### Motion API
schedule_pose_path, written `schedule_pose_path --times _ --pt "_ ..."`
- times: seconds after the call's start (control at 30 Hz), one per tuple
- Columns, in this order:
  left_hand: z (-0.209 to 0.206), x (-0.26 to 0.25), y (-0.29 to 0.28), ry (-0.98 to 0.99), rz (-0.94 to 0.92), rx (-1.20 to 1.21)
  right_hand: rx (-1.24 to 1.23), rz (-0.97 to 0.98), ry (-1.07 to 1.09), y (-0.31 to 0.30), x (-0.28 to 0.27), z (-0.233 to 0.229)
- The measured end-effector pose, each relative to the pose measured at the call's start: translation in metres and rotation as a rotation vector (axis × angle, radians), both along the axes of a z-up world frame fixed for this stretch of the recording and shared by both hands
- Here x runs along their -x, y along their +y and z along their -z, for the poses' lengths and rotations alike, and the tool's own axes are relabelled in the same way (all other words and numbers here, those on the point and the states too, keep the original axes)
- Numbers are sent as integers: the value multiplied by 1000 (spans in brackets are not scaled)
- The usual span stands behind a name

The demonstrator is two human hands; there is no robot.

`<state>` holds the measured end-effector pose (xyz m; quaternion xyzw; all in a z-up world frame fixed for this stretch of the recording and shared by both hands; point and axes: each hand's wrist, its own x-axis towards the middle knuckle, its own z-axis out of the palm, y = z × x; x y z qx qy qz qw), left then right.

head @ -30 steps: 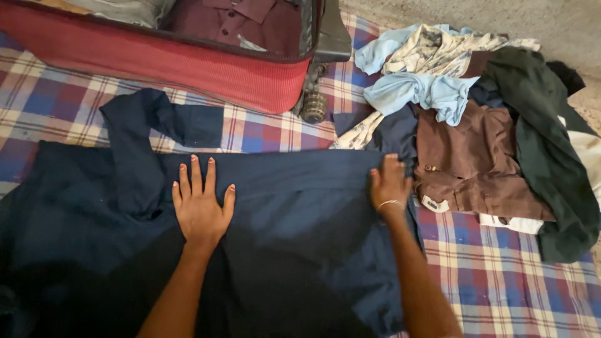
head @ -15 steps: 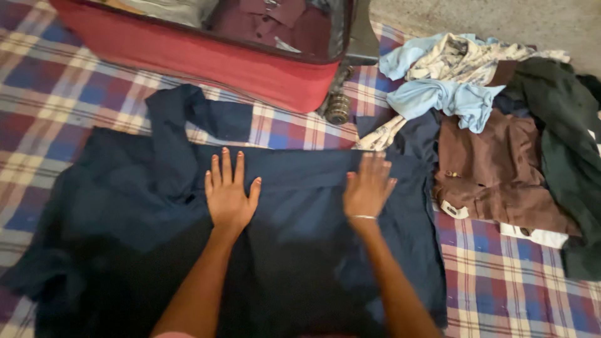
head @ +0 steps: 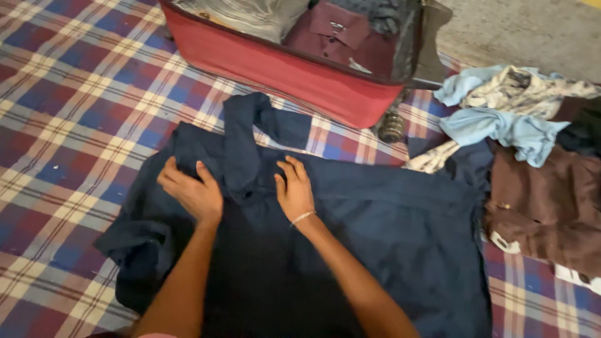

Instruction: The person folds a dark blue shirt on a plaid bedspread, then places it into an open red suitcase. The person then folds a light blue shirt on the same bedspread.

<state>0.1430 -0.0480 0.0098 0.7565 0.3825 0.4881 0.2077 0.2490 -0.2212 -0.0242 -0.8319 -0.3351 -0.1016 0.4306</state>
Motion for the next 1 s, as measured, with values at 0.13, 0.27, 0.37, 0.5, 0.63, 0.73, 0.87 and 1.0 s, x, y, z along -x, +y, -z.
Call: schedule_pose_path --times 0.13,0.27,0.37,0.5,0.63,0.73,0.87,1.0 --pt "13 13 18 164 74 112 -87 116 157 53 -35 -9" --pt "26 16 12 327 22 -71 344 278 396 76 -82 -8" --pt "29 9 14 415 -42 -76 351 208 220 85 -107 1" --pt "30 9 14 463 -121 -68 348 303 280 92 -104 2" --pt "30 13 12 390 -111 -87 -131 207 514 63 -75 -24" --pt "28 12 12 342 -95 -102 -379 293 128 11 -44 -55" --pt "33 18 15 316 -93 -90 -392 433 -343 -95 2 -85" --pt "43 23 19 118 -72 -66 -918 602 150 -201 17 -77"
